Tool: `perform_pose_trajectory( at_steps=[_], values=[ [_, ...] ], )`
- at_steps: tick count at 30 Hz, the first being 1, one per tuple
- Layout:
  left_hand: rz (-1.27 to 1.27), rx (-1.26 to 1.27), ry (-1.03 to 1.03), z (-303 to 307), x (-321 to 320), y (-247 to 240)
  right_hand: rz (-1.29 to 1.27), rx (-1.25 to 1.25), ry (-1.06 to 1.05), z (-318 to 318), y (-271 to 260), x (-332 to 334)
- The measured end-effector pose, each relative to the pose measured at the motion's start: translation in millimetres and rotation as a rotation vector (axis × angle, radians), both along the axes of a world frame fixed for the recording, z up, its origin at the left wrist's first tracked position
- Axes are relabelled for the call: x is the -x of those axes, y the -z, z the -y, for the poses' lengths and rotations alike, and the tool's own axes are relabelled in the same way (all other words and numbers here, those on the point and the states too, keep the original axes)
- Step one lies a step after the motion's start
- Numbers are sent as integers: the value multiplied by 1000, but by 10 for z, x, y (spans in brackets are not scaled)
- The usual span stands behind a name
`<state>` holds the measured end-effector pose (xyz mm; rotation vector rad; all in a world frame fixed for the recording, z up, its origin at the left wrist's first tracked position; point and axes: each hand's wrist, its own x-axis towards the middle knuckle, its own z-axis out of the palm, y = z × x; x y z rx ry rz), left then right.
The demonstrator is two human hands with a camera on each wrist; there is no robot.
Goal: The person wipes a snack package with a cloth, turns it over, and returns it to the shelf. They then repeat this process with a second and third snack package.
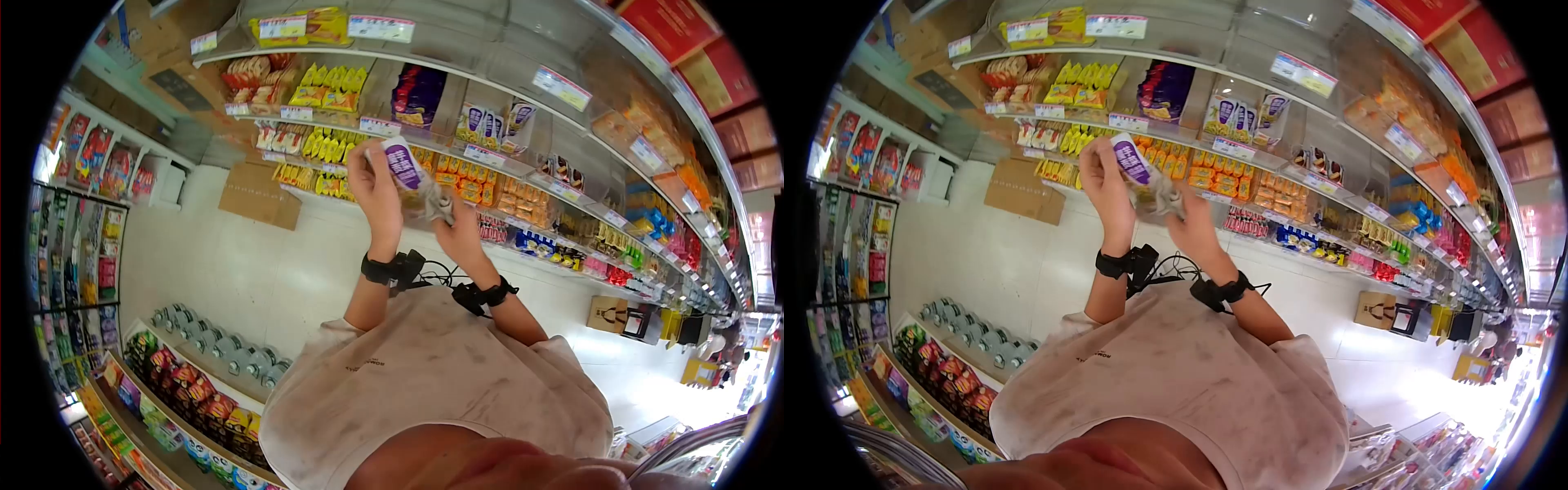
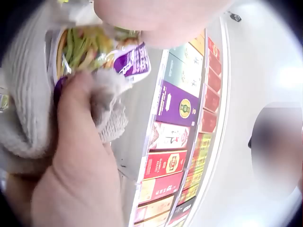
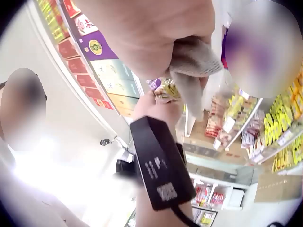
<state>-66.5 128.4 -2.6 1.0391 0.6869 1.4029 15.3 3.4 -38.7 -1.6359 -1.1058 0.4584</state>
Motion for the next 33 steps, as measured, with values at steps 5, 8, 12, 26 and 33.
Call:
perform_pose_trajectory(
  at_steps=[5,8,12,26,33],
  values=[
    [-150,-122,373,585,-333,-200,268,-59,278,439,-253,-554],
    [-55,-23,685,912,-725,28,337,-157,186,715,-398,-574],
    [23,131,909,1329,-1044,-90,273,-221,174,1079,-366,-619],
    [26,251,836,2183,-1653,13,289,-280,315,2457,-148,-1517],
    [-505,-266,637,2638,-1740,117,-413,-323,246,2625,10,-1465]
  ],
)
